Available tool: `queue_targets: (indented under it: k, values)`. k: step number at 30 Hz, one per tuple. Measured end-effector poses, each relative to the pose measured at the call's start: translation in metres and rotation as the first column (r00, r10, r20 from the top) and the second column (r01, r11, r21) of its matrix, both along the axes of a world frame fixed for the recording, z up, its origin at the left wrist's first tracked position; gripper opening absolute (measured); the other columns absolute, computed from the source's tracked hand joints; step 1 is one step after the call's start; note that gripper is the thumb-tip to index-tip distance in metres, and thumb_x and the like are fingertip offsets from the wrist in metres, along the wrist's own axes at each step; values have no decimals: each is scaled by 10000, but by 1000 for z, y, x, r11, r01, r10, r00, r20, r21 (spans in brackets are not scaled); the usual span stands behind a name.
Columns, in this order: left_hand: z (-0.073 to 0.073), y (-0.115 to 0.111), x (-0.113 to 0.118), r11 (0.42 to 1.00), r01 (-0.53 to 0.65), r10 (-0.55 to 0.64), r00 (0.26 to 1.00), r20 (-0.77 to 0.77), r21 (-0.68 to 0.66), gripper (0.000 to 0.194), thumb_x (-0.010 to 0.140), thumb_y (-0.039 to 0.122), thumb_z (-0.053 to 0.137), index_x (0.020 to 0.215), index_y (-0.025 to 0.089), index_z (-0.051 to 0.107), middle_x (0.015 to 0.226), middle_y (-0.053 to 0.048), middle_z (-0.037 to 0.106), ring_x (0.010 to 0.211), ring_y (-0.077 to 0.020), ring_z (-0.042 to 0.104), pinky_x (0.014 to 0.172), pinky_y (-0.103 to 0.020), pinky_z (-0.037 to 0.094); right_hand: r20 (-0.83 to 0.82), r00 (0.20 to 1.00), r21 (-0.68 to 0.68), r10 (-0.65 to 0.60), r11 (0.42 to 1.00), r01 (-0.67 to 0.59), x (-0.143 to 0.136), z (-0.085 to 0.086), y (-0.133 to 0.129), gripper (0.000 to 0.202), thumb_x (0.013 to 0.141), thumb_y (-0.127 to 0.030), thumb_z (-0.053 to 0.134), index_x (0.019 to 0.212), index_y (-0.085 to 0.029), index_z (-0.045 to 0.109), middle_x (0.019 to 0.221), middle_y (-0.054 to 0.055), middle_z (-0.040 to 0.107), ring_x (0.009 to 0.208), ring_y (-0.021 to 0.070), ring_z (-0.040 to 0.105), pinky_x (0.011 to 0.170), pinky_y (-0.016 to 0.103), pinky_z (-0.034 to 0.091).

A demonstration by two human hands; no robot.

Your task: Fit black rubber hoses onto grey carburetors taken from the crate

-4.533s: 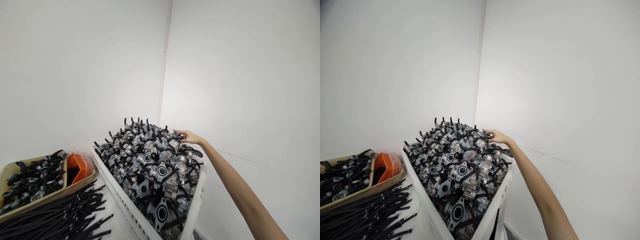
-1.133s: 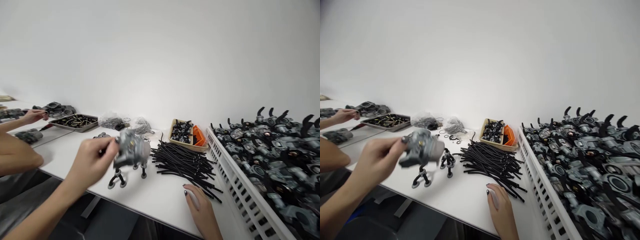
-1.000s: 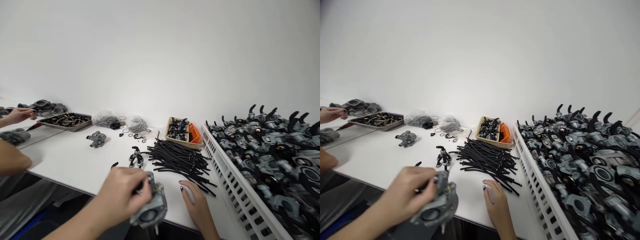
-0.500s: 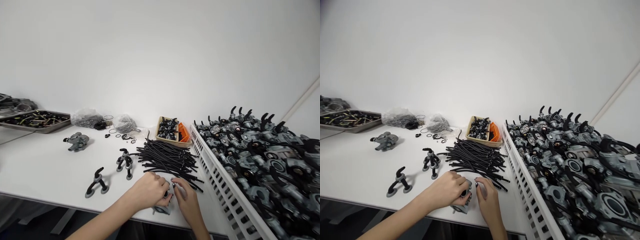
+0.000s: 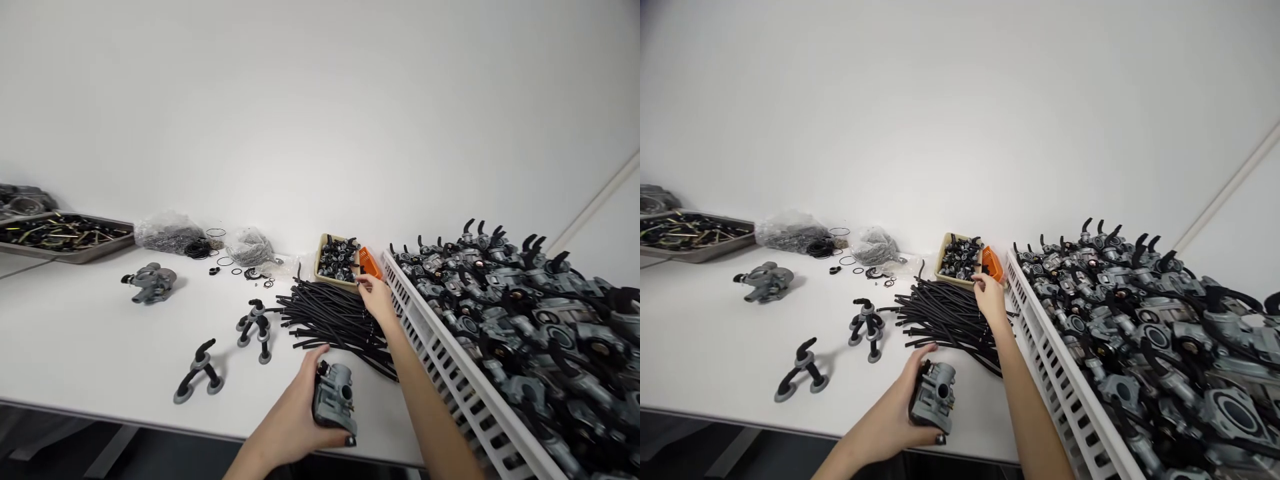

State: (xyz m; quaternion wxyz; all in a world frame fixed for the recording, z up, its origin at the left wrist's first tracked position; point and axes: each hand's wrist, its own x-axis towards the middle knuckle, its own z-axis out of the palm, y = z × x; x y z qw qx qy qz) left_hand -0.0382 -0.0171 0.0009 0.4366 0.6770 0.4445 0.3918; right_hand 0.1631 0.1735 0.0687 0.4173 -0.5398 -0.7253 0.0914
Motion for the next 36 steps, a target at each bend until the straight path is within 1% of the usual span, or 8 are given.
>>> queue_targets:
  k: [9,13,17,23,25,29,32,36]
  values:
    - [-5,5,2,994,69,-62,995,77,-88,1054,535,226,843,1427,280,283,1180,-70,594,1033,-255,591,917,-394,471,143,982,18,125,992,-129,-1,-7,72,280,755,-40,609,754,-255,788,1053,70,709,1012,228,576,931,346,447]
    - [-2,6,2,992,71,-65,996,60,-102,994,524,192,845,1372,284,333,1153,-59,602,1012,-246,598,884,-377,483,26,992,75,127,989,-129,0,-12,71,194,745,-78,642,692,-237,739,1035,78,713,996,240,572,949,366,431]
    - [-3,7,2,992,90,-84,994,75,-91,968,542,188,839,1364,282,337,1131,-57,613,986,-237,613,863,-370,494,-253,967,176,9,984,37,-3,-14,55,187,855,-221,524,983,-175,653,1121,146,666,1051,264,584,979,447,417]
    - [-7,8,0,994,92,-89,994,64,-50,966,567,190,826,1389,283,326,1173,-78,606,1024,-256,612,889,-400,495,-654,756,146,-26,976,159,-6,-11,8,346,951,-390,283,1229,-217,394,1103,137,680,758,195,698,733,405,564]
    - [-7,8,0,995,89,-86,995,50,-46,975,574,186,819,1400,286,312,1189,-80,596,1043,-258,602,903,-412,491,-758,651,105,31,992,75,-8,-14,-22,295,918,-392,415,1169,-241,450,1035,89,714,807,181,711,789,386,571]
    - [-2,7,0,996,84,-84,996,-1,-28,999,589,183,805,1426,288,269,1233,-90,567,1075,-259,585,940,-440,470,-963,259,-12,78,945,-328,-17,-30,-95,338,772,-328,702,1079,-228,601,1037,68,732,947,192,707,917,368,548]
    - [3,7,1,994,105,-105,994,-18,-6,984,613,178,786,1434,293,257,1266,-83,555,1079,-245,585,952,-434,466,-963,256,-42,83,892,-450,-25,-45,-139,326,748,-339,746,1038,-214,665,1057,71,733,952,220,710,921,396,547]
    - [5,8,2,991,130,-130,991,1,40,972,653,189,760,1465,282,233,1398,-98,488,1188,-254,539,1012,-425,431,-892,400,17,211,899,-437,-31,-60,-167,239,804,-346,702,1013,-231,687,967,48,745,952,218,693,955,414,508]
